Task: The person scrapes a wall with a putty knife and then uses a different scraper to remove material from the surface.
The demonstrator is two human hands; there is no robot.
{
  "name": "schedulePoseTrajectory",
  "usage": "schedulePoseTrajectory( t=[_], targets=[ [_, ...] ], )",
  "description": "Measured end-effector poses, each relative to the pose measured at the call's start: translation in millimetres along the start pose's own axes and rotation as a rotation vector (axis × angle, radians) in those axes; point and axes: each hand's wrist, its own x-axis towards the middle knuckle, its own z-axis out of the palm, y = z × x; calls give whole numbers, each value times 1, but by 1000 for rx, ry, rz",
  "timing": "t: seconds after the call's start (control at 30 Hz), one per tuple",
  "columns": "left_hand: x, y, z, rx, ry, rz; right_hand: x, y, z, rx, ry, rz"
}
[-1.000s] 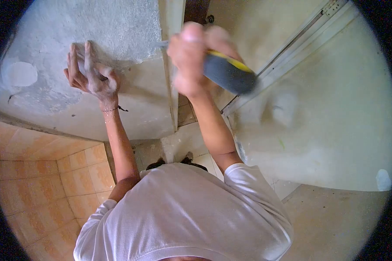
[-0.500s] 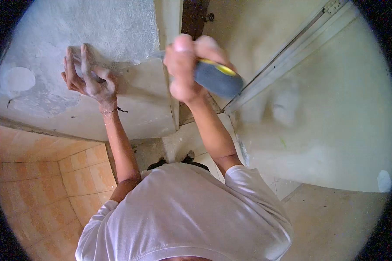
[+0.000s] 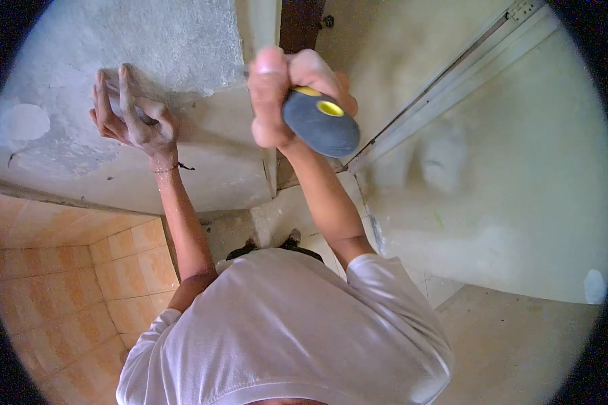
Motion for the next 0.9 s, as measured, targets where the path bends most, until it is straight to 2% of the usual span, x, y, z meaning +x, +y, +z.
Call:
schedulePoseTrajectory(
  t=[0.07,0.1,0.2,0.27,0.33,0.43,0.5,0.53,0.6,0.63,0.67,0.73,0.8,0.87,0.9],
  targets=[
    [-3,-2,-1,8,-5,-10,2,-7,-3,84,22,84],
    [-2,-4,1,17,-1,-20,4,-15,1,239,45,112],
    [-4,-6,2,32,-2,-8,16,-33,-3,295,-88,69],
    [-2,-2,2,18,6,-12,-15,6,-20,-170,-104,201],
    [-3,-2,1,0,17,-14,-17,6,5,160,32,433],
    [-5,-13,1,53,-5,-9,-40,21,-2,178,-40,352],
    [-7,-11,1,16,-8,13,-52,2,0,421,23,619],
    [-7,-12,1,24,-11,16,-55,-2,-4,429,24,624],
    [-8,-11,2,14,-8,-10,-59,-4,-22,-222,-377,597],
    [-7,-10,2,13,-12,-5,-57,1,-27,-396,-506,334],
    [-7,-9,2,23,-18,-19,-58,-6,-32,-396,-502,337],
    [-8,-8,1,29,-31,-33,-51,-33,-32,-374,-440,906],
    [-8,-8,2,15,-21,-48,-51,-39,-41,-366,-342,865],
    [-7,-10,4,8,-5,-15,-38,-59,-56,-268,-90,918],
    [-7,-11,4,2,12,16,-36,-65,-68,-268,-88,920]
  ],
)
